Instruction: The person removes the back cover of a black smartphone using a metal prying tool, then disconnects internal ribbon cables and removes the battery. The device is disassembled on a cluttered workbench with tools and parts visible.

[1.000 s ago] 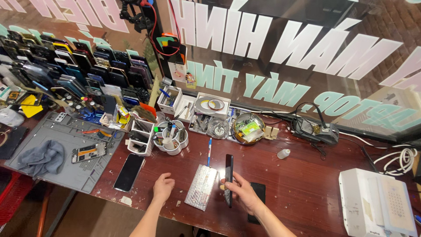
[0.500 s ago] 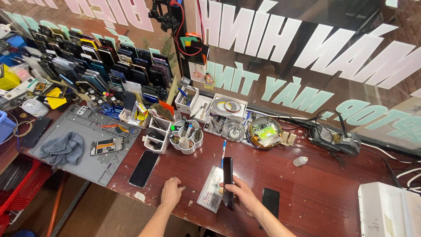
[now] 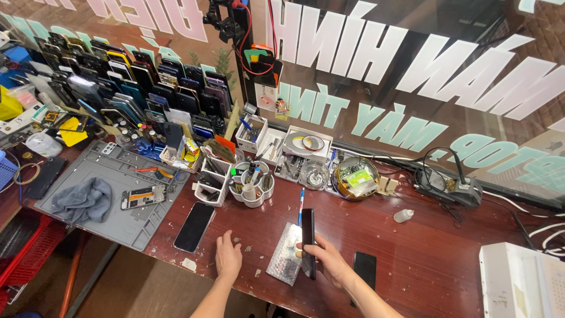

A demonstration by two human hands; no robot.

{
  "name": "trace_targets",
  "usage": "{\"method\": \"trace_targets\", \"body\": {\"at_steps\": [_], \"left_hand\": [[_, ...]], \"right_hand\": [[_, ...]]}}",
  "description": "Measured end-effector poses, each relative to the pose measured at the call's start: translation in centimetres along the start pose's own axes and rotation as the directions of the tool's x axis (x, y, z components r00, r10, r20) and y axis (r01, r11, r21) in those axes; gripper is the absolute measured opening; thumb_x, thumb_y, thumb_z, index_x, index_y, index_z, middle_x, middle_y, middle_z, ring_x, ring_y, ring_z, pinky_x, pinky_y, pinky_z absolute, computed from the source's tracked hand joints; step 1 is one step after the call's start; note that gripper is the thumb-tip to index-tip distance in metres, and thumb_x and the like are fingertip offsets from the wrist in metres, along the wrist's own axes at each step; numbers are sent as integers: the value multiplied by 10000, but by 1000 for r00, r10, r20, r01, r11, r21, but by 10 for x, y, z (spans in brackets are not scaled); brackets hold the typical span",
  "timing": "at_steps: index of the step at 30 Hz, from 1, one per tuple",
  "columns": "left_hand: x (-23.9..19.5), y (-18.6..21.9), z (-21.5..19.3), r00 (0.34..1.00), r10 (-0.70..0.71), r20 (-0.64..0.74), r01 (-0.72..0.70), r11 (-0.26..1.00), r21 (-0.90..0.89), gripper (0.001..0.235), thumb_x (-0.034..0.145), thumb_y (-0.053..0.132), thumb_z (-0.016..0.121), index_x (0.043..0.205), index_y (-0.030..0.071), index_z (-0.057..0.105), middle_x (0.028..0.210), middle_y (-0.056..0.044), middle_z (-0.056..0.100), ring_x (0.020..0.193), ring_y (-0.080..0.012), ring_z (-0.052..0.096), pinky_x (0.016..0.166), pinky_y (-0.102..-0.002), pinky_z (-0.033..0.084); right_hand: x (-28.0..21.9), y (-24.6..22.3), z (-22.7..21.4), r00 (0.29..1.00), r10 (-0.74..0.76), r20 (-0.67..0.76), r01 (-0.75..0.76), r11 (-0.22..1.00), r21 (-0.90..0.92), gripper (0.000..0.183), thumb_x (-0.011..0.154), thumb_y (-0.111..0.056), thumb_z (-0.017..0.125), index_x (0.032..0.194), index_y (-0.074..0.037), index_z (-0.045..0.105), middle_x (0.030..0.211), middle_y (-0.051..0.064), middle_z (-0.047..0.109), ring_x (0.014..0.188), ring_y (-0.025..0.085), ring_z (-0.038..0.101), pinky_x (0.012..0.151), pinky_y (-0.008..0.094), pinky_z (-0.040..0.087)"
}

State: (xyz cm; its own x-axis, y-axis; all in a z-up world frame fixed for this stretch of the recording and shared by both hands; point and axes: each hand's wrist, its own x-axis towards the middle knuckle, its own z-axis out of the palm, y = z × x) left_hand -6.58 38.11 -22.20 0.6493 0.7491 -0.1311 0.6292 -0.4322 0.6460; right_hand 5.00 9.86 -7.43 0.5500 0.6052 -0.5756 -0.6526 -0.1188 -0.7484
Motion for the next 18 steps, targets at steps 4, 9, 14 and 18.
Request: {"method": "trace_targets", "body": {"at_steps": [4, 9, 14, 18], "left_hand": [[12, 0, -6, 1000, -9, 8, 8, 998, 64, 401, 841, 93, 718, 1233, 51, 642, 1225, -145, 604, 1090, -359, 628, 912, -439, 518], [16, -2, -5, 999, 20, 41, -24, 996, 89, 203, 907, 126, 694, 1101, 70, 717, 1152, -97, 661, 1079, -330, 648, 921, -428, 524], [17, -5, -6, 995, 78, 56, -84, 990, 114, 115, 906, 125, 680, 999, 76, 726, 1078, -84, 673, 1052, -314, 648, 912, -426, 523], [25, -7, -2, 992, 46, 118, -60, 992, 113, 98, 920, 124, 667, 998, 73, 697, 1102, -90, 651, 1053, -329, 639, 906, -442, 521]], "right_hand": [[3, 0, -1, 1000, 18, -11, -18, 999, 26, 584, 894, -220, 646, 1448, -115, 492, 1279, 98, 680, 1115, 221, 689, 904, 425, 606], [9, 4, -6, 1000, 0, -16, 0, 1000, 6, 542, 903, -228, 647, 1422, -125, 530, 1265, 95, 682, 1106, 204, 698, 843, 377, 600], [16, 6, -3, 1000, 10, -7, -10, 1000, 16, 500, 906, -227, 651, 1378, -91, 556, 1243, 100, 695, 1081, 208, 698, 795, 394, 600], [16, 3, -1, 1000, 19, -10, -19, 1000, -1, 524, 899, -238, 656, 1397, -110, 554, 1241, 99, 699, 1075, 198, 689, 793, 376, 586]]}}
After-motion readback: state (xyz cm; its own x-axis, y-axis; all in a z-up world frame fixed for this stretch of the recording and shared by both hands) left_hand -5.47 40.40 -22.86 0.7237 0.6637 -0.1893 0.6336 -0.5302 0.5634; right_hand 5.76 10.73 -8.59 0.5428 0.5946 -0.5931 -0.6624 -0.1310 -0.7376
